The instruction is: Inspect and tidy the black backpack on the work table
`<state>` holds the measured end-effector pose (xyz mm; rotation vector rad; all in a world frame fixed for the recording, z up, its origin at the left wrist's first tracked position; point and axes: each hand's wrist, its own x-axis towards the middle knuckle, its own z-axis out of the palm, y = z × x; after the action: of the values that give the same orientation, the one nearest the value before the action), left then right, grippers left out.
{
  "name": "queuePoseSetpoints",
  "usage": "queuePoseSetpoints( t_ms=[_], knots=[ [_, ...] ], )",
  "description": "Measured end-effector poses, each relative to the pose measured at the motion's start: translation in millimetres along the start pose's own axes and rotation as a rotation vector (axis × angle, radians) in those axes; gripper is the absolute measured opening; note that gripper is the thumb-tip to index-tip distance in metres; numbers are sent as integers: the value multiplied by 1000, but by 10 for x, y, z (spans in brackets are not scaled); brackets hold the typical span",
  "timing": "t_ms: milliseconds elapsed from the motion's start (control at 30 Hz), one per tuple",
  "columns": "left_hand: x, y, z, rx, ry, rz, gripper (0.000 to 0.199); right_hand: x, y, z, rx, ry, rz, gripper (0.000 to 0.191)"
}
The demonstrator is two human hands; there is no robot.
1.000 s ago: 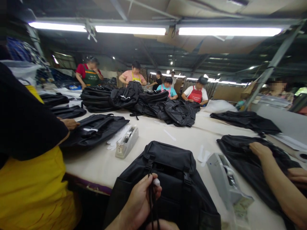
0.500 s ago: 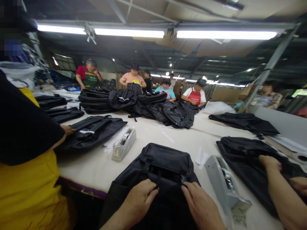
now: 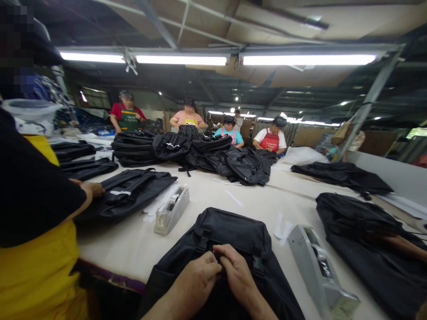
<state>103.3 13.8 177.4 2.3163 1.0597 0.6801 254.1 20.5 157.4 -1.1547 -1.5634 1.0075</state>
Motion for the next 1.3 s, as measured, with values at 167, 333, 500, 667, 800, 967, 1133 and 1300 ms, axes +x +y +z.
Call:
queuePoseSetpoints(
  t_ms=[167, 333, 500, 667, 800, 967, 1133, 1300],
  knots=[
    [126, -4, -75, -242, 122, -127, 10, -244, -4, -108, -210, -192, -29, 36],
    [321, -37, -13, -541, 68, -241, 6, -257, 216, 20, -477, -24, -53, 22],
    [461, -258, -71, -406, 106, -142, 15, -229, 325, -69, -354, 133, -124, 19],
    [588, -395, -22, 346, 94, 32, 34, -207, 337, -80, -333, 356, -132, 19],
    [766, -368, 69, 596, 64, 24, 27, -194, 292, -40, -491, 390, -111, 16],
    [963, -418, -76, 561, 59, 30, 17, -185, 113, -264, -727, 230, -31, 18],
    [997, -439, -161, 524, 82, 24, 18, -3, -16, -319, -902, -66, -5, 23],
    [910, -386, -113, 533, 126, 30, 18, 340, 183, -126, -1044, -133, 176, 26]
  ],
)
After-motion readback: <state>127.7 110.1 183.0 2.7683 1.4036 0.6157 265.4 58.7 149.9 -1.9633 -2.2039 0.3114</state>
